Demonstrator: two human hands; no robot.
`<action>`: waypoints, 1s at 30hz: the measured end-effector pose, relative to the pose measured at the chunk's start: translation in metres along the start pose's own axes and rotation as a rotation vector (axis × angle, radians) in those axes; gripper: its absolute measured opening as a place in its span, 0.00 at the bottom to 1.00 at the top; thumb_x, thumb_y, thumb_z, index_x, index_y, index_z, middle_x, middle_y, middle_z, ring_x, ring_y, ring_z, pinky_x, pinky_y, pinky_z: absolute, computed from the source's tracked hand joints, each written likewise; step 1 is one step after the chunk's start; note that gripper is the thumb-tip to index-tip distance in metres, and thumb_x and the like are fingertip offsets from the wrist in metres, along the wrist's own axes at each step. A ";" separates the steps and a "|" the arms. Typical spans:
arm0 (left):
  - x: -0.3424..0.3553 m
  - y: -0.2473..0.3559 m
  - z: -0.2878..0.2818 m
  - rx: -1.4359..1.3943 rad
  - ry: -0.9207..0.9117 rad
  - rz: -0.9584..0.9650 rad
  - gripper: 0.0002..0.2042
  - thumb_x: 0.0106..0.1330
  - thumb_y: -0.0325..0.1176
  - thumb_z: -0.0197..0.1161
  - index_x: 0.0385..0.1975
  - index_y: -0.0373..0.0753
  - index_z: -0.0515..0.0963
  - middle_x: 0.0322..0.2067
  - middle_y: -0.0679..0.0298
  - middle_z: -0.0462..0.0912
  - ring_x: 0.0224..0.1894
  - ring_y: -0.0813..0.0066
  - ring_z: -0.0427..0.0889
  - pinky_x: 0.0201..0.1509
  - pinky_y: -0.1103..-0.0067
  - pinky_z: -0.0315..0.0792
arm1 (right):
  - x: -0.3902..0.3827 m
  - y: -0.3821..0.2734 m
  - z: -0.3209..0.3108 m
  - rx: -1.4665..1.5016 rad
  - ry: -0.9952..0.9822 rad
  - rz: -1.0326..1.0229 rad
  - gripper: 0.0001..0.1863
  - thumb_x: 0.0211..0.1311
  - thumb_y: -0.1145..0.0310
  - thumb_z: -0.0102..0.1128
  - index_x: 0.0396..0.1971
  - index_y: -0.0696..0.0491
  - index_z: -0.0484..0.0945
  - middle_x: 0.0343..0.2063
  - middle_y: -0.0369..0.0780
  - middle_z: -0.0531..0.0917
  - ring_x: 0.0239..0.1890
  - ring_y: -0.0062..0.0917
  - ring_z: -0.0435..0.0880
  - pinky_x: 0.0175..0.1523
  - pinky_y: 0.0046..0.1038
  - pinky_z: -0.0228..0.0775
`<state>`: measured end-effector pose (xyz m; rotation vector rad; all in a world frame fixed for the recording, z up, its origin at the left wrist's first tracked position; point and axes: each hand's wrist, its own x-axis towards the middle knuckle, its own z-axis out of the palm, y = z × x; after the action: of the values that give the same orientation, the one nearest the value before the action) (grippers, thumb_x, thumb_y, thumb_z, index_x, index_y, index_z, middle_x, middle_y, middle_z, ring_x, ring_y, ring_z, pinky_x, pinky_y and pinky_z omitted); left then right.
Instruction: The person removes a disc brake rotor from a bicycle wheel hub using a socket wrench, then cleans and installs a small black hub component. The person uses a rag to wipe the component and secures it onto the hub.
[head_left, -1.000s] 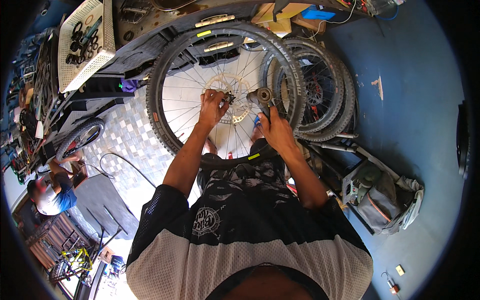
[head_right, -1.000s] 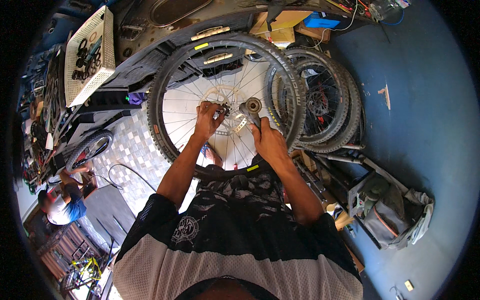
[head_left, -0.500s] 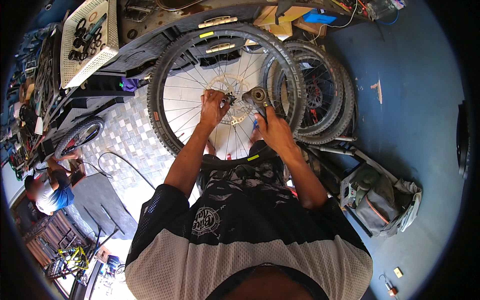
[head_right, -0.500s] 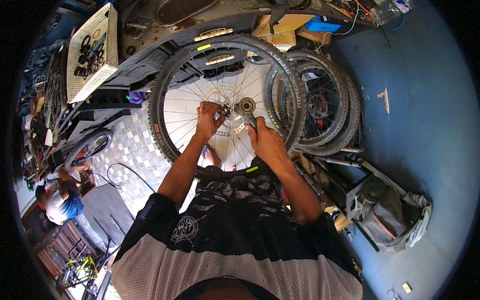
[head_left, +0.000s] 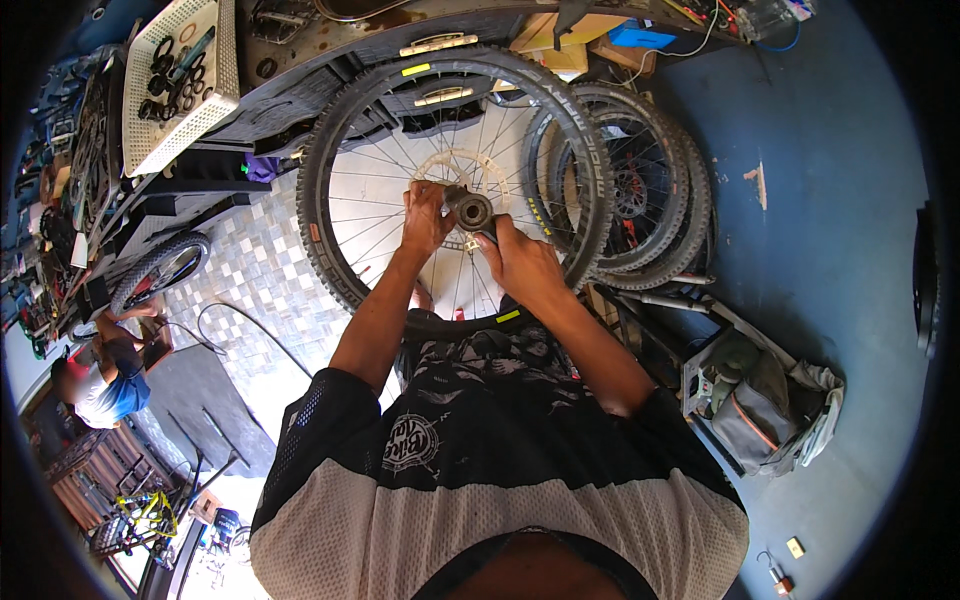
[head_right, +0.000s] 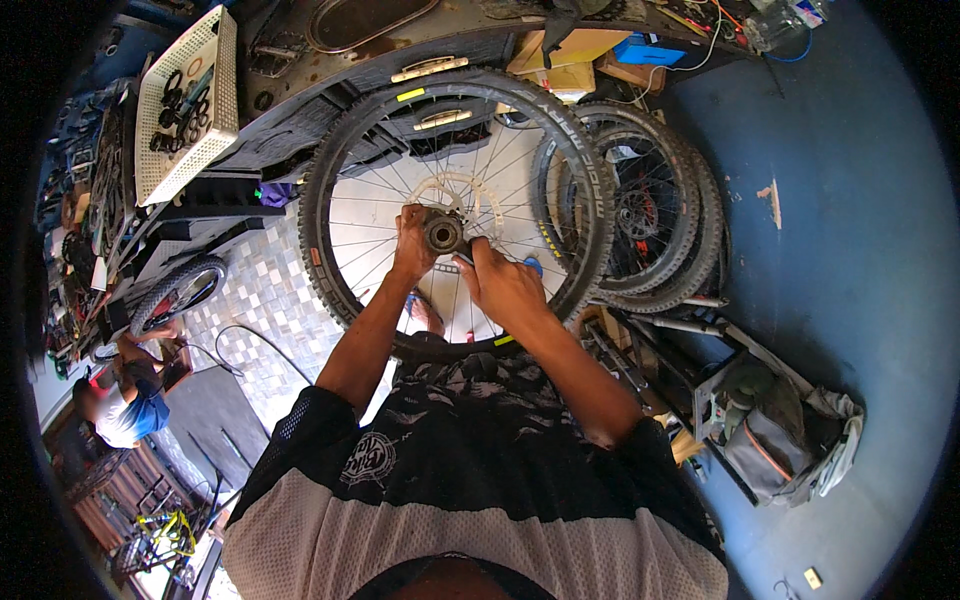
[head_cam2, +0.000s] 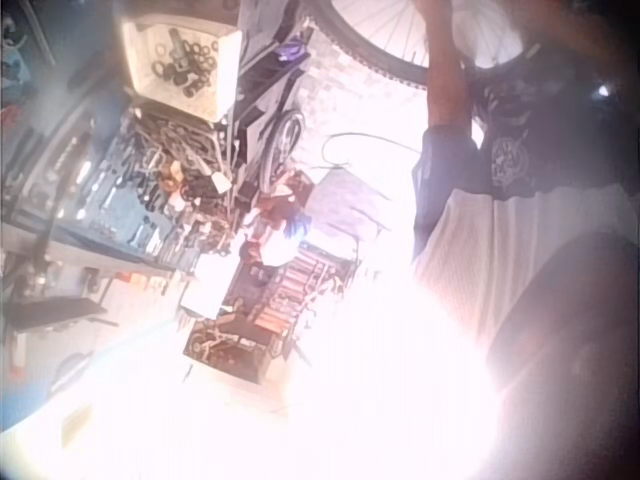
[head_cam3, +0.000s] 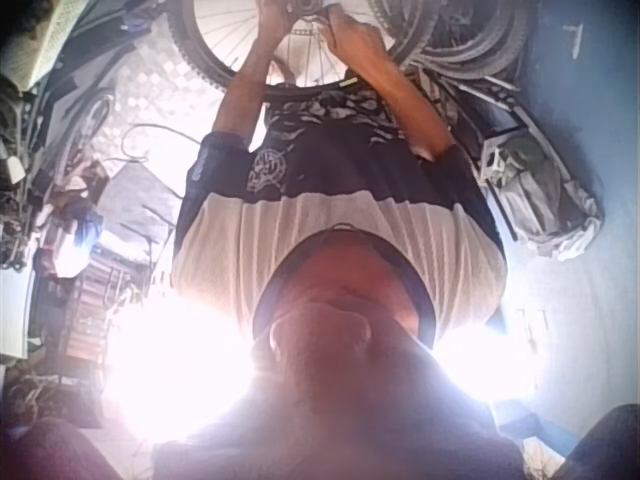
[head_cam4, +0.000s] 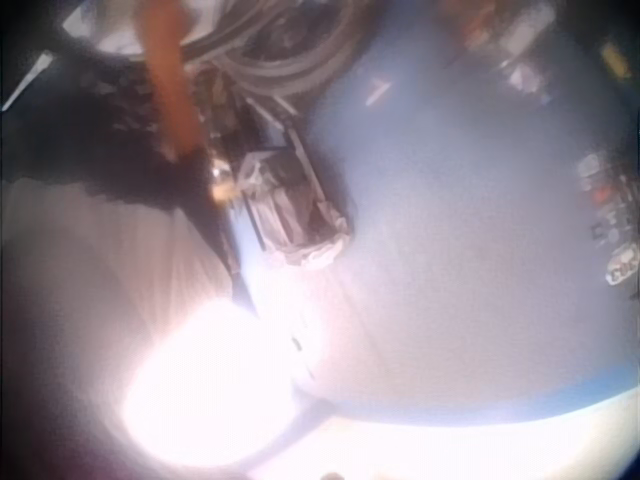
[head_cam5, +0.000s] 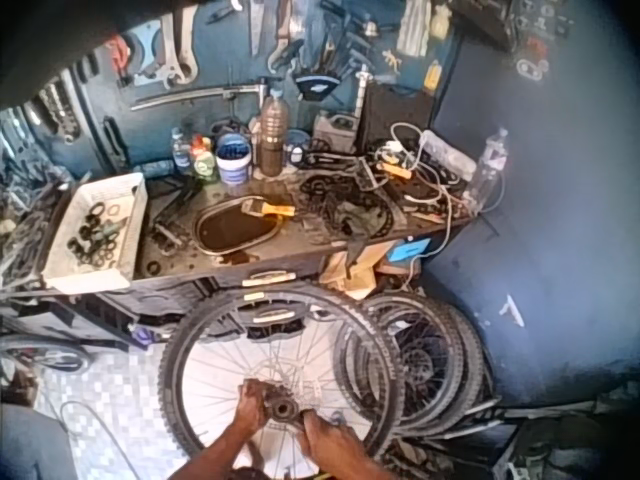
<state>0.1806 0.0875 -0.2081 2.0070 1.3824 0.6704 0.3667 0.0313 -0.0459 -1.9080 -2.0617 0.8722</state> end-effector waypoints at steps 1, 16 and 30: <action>0.000 0.000 0.000 -0.004 -0.006 -0.012 0.15 0.53 0.28 0.73 0.41 0.42 0.82 0.44 0.62 0.85 0.56 0.57 0.72 0.60 0.61 0.63 | 0.007 0.004 0.007 -0.021 -0.083 0.044 0.20 0.76 0.53 0.53 0.46 0.58 0.68 0.22 0.54 0.84 0.26 0.53 0.86 0.35 0.52 0.77; 0.000 -0.012 -0.039 -0.649 0.086 -0.388 0.08 0.62 0.24 0.63 0.41 0.38 0.78 0.38 0.58 0.84 0.33 0.63 0.82 0.41 0.70 0.77 | -0.032 0.053 -0.024 0.258 -0.053 0.502 0.27 0.76 0.47 0.50 0.58 0.56 0.67 0.29 0.61 0.84 0.39 0.64 0.82 0.45 0.57 0.72; 0.030 0.035 -0.034 0.391 -0.703 -0.079 0.26 0.62 0.46 0.71 0.59 0.47 0.76 0.40 0.58 0.89 0.46 0.54 0.88 0.51 0.61 0.80 | -0.075 0.092 0.001 0.252 -0.060 0.591 0.26 0.75 0.46 0.49 0.53 0.56 0.68 0.30 0.60 0.84 0.38 0.66 0.81 0.47 0.60 0.71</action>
<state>0.1893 0.1125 -0.1574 2.1529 1.1900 -0.3596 0.4546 -0.0416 -0.0785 -2.3904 -1.3260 1.2475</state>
